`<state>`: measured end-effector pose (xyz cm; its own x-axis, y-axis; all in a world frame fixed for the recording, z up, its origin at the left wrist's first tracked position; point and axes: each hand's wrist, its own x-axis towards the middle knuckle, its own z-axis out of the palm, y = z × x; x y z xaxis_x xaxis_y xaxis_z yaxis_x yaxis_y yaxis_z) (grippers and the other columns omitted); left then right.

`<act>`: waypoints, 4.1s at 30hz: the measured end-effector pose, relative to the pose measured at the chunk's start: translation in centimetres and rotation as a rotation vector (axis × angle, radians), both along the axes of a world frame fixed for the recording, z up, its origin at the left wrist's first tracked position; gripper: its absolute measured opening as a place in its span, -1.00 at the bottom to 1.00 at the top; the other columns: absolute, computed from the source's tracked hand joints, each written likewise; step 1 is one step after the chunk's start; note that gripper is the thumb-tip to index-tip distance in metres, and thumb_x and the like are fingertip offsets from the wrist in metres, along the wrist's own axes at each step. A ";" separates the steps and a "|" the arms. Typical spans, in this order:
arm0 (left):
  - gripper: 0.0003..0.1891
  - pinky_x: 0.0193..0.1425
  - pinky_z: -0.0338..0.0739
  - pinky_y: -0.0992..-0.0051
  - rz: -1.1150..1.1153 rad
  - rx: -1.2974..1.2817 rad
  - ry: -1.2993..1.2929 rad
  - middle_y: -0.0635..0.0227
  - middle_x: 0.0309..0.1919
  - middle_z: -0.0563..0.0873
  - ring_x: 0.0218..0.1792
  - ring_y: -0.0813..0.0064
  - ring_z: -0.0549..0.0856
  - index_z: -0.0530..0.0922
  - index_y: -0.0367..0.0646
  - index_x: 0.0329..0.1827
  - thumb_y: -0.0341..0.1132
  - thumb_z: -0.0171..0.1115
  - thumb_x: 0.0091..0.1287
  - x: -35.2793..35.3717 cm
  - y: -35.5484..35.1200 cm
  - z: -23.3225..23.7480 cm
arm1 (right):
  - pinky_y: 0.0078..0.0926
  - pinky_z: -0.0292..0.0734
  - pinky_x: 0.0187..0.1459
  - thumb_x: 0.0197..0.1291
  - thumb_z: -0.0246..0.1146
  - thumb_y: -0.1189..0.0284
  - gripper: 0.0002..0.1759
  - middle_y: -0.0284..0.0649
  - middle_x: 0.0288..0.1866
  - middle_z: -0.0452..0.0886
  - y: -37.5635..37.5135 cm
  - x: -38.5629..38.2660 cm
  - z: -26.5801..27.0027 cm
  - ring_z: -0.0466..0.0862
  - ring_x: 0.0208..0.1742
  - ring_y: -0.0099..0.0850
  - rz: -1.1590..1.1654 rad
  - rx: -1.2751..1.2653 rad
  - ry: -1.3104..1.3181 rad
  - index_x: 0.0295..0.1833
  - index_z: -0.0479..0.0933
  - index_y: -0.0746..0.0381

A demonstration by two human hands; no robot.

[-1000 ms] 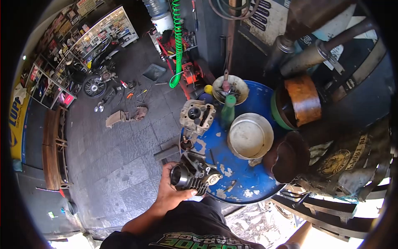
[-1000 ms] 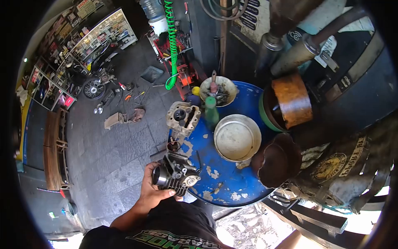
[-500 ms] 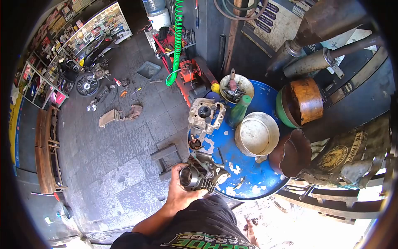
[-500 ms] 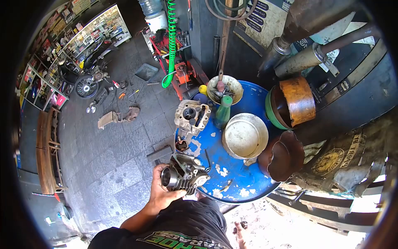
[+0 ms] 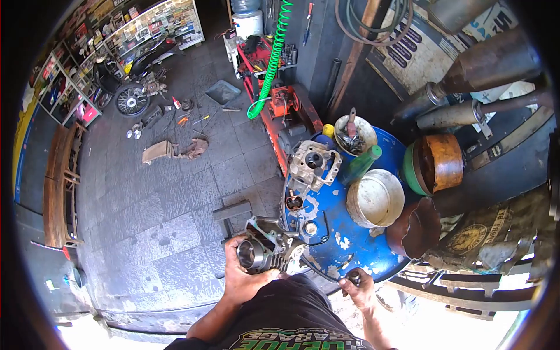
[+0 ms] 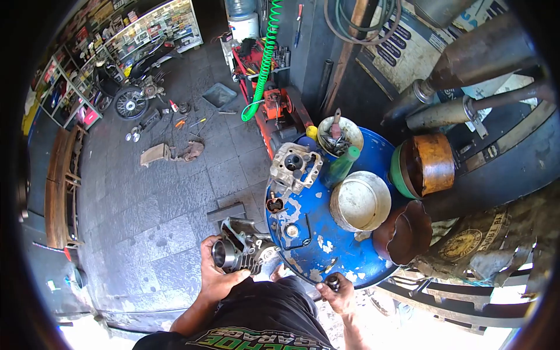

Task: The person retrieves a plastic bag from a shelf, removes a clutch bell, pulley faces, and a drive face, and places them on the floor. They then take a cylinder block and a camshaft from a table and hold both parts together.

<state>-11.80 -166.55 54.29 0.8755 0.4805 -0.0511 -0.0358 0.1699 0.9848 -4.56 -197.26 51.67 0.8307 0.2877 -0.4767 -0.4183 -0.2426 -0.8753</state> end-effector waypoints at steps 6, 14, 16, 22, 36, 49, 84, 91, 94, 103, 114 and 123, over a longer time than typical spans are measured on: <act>-0.08 0.19 0.55 0.38 0.116 0.102 0.053 0.27 0.05 0.55 0.08 0.46 0.60 0.18 -0.17 0.33 -0.53 0.58 -0.10 -1.9 1.5 -1.5 | -0.56 0.51 -0.43 0.20 0.51 0.22 -0.57 -0.30 -0.50 0.59 2.3 1.3 0.3 0.58 -0.50 -0.55 0.034 0.037 0.065 -0.17 0.52 0.34; -0.13 0.31 0.43 0.35 0.166 0.053 0.060 0.25 0.11 0.48 0.15 0.44 0.52 0.26 -0.27 0.31 -0.52 0.55 -0.13 -1.9 1.8 -0.6 | -0.54 0.52 -0.43 0.24 0.47 0.25 -0.61 -0.28 -0.48 0.59 3.6 1.9 0.6 0.58 -0.49 -0.53 0.051 0.061 0.067 -0.15 0.51 0.33; -0.13 0.30 0.44 0.35 0.158 0.033 0.060 0.25 0.11 0.48 0.14 0.44 0.53 0.25 -0.27 0.30 -0.53 0.55 -0.13 -1.8 1.8 -0.4 | -0.54 0.52 -0.44 0.26 0.46 0.25 -0.62 -0.27 -0.47 0.59 3.7 1.8 0.6 0.59 -0.49 -0.52 0.022 0.093 0.075 -0.15 0.50 0.33; -0.11 0.29 0.45 0.36 0.116 0.088 0.042 0.25 0.10 0.48 0.12 0.46 0.53 0.24 -0.25 0.31 -0.55 0.55 -0.14 -1.2 2.0 -0.1 | -0.42 0.54 -0.48 0.33 0.19 -0.21 -0.30 -0.22 -0.42 0.55 3.7 2.5 -0.6 0.61 -0.47 -0.34 -0.208 0.641 0.282 0.01 0.49 0.31; -0.09 0.22 0.53 0.42 0.112 0.092 0.048 0.31 0.08 0.48 0.09 0.49 0.55 0.23 -0.22 0.35 -0.51 0.54 -0.13 -0.8 1.2 0.8 | -0.15 0.63 -0.02 0.14 -0.15 -0.59 0.20 -0.05 -0.08 0.62 6.9 5.0 3.2 0.67 -0.11 -0.15 -0.247 0.944 0.431 0.34 0.36 0.37; -0.15 0.18 0.53 0.45 0.143 0.108 0.058 0.32 0.04 0.47 0.04 0.52 0.54 0.25 -0.23 0.30 -0.50 0.51 -0.13 -1.2 1.1 0.7 | -0.18 0.65 -0.24 0.14 -0.24 -0.60 0.25 -0.05 -0.21 0.64 7.5 5.6 3.4 0.68 -0.30 -0.15 -0.182 1.001 0.513 0.31 0.39 0.44; -0.11 0.18 0.54 0.39 0.117 -0.012 0.074 0.27 0.07 0.51 0.08 0.45 0.57 0.24 -0.18 0.33 -0.60 0.52 -0.13 0.0 0.3 1.8 | -0.11 0.64 -0.42 0.16 0.25 0.41 -0.74 -0.05 -0.41 0.70 21.0 3.4 28.4 0.78 -0.32 -0.16 1.094 -0.409 -0.954 -0.56 0.59 0.25; -0.09 0.22 0.51 0.37 0.253 0.044 0.045 0.27 0.08 0.49 0.08 0.43 0.55 0.24 -0.14 0.35 -0.60 0.52 -0.13 -2.7 2.8 0.7 | -0.11 0.65 -0.32 0.18 0.24 0.43 -0.86 -0.05 -0.29 0.72 23.2 2.2 29.4 0.77 -0.25 -0.17 1.382 -0.469 -1.102 -0.32 0.59 0.30; -0.07 0.22 0.51 0.37 0.269 0.062 0.064 0.28 0.08 0.49 0.08 0.42 0.54 0.23 -0.15 0.36 -0.59 0.54 -0.15 -3.5 3.3 0.6 | -0.12 0.65 -0.28 0.18 0.24 0.45 -0.85 -0.05 -0.24 0.73 23.0 2.3 29.5 0.77 -0.21 -0.18 1.517 -0.498 -1.133 -0.22 0.60 0.32; -0.11 0.19 0.51 0.41 0.412 -0.059 0.070 0.31 0.04 0.50 0.02 0.44 0.56 0.24 -0.17 0.34 -0.55 0.54 -0.12 -4.3 3.4 0.1 | -0.12 0.66 -0.15 0.20 0.23 0.48 -0.65 -0.05 -0.09 0.76 23.6 3.0 26.3 0.76 -0.12 -0.19 1.992 -0.266 -1.108 0.09 0.60 0.38; -0.18 0.22 0.45 0.43 0.383 0.123 0.077 0.33 0.02 0.44 0.04 0.48 0.51 0.28 -0.24 0.26 -0.48 0.52 -0.13 -3.9 4.7 -0.6 | -0.24 0.59 -0.28 0.17 0.47 0.18 -0.59 -0.02 -0.38 0.65 12.1 11.4 11.6 0.68 -0.39 -0.17 0.183 -0.315 -0.719 -0.17 0.63 0.35; -0.10 0.13 0.53 0.35 0.341 0.112 0.090 0.24 0.01 0.48 0.04 0.44 0.53 0.22 -0.16 0.31 -0.52 0.61 -0.10 -3.5 5.8 -0.6 | -0.32 0.49 0.26 0.20 0.43 0.35 -0.41 0.08 0.24 0.62 8.9 25.3 11.0 0.65 0.22 -0.14 0.085 -0.395 -1.049 0.31 0.52 0.38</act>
<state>-15.26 -160.74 53.67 0.6584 0.7509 -0.0507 0.0154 0.0539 0.9984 20.76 -188.39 62.67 0.8594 0.3458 0.3765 0.5112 -0.5738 -0.6399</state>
